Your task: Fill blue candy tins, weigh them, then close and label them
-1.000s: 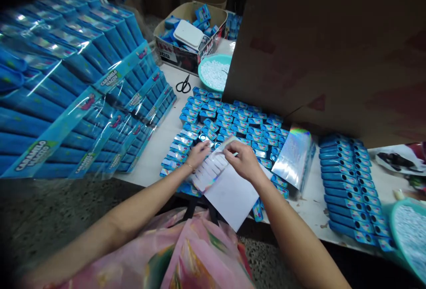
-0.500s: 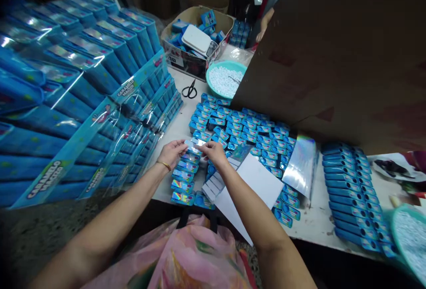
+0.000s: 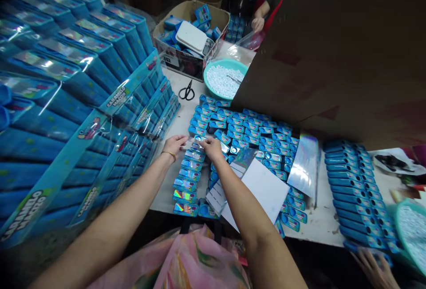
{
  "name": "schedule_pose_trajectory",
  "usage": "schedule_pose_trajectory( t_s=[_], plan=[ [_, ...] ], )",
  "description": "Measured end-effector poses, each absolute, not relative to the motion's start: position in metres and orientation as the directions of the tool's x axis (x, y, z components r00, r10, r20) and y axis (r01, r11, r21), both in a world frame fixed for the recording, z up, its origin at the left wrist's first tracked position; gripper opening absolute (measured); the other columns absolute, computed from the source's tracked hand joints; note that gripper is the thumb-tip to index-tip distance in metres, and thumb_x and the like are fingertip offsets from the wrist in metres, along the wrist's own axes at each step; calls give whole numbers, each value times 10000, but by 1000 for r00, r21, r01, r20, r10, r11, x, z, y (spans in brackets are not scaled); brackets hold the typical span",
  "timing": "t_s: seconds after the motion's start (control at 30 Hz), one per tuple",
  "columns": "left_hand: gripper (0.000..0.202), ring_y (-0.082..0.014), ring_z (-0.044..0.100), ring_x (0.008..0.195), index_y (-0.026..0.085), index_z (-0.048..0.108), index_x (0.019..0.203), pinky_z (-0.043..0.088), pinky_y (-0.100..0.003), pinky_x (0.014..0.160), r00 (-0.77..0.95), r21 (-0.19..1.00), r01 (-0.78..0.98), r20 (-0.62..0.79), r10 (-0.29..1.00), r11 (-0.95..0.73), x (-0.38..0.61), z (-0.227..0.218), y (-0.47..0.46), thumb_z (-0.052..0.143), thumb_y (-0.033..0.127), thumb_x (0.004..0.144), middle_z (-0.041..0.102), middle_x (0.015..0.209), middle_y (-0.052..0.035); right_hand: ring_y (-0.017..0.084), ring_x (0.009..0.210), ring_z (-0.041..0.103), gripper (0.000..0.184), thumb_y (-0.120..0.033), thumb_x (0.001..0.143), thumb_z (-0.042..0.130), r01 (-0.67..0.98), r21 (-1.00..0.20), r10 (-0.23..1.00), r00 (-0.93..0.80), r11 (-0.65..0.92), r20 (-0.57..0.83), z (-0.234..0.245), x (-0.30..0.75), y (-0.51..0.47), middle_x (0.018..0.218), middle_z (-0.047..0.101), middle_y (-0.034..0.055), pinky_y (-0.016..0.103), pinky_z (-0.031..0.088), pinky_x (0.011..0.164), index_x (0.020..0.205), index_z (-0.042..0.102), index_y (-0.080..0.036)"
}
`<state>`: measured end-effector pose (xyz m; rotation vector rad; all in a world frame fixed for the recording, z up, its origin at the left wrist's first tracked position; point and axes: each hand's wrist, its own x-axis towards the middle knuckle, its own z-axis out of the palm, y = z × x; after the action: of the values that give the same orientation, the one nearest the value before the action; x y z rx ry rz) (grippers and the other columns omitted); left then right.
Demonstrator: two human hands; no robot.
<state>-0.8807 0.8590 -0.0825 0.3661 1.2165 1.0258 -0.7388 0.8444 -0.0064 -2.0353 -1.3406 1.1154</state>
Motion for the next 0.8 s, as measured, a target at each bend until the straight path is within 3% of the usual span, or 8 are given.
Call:
schedule_pose_trajectory(
  t_s=[0.23,0.57,0.7,0.8],
  plan=[
    [214,-53,392,415,114,593,680,259,-167,371,-59,681,-408,-685,726,609,-867,-93,875,674,243,530,470,471,36,103,502,467,278,-417,675,548,791,-471,921,321,-390,-222,-28,-733,856,517,547,-12,206,293,479,578,614,-165],
    [151,-40,310,335,125,583,668,204,-173,344,-26,655,-343,-723,691,673,-866,-99,882,637,242,591,407,401,66,148,650,556,253,-400,730,520,886,-264,915,323,-382,-240,-28,-737,861,686,640,39,222,334,557,696,667,-197],
    [189,-42,323,339,117,602,653,241,-180,353,3,670,-311,-708,706,674,-856,-107,882,676,255,545,423,398,58,169,716,566,237,-394,742,521,906,-159,897,339,-392,-283,-27,-740,861,743,634,48,235,347,584,750,653,-198],
    [221,-67,381,363,114,613,621,288,-199,373,19,691,-274,-691,722,669,-850,-112,881,711,263,490,460,404,35,177,766,561,260,-392,776,500,933,-57,912,331,-354,-243,-27,-748,857,824,619,57,244,362,610,889,618,-191]
  ],
)
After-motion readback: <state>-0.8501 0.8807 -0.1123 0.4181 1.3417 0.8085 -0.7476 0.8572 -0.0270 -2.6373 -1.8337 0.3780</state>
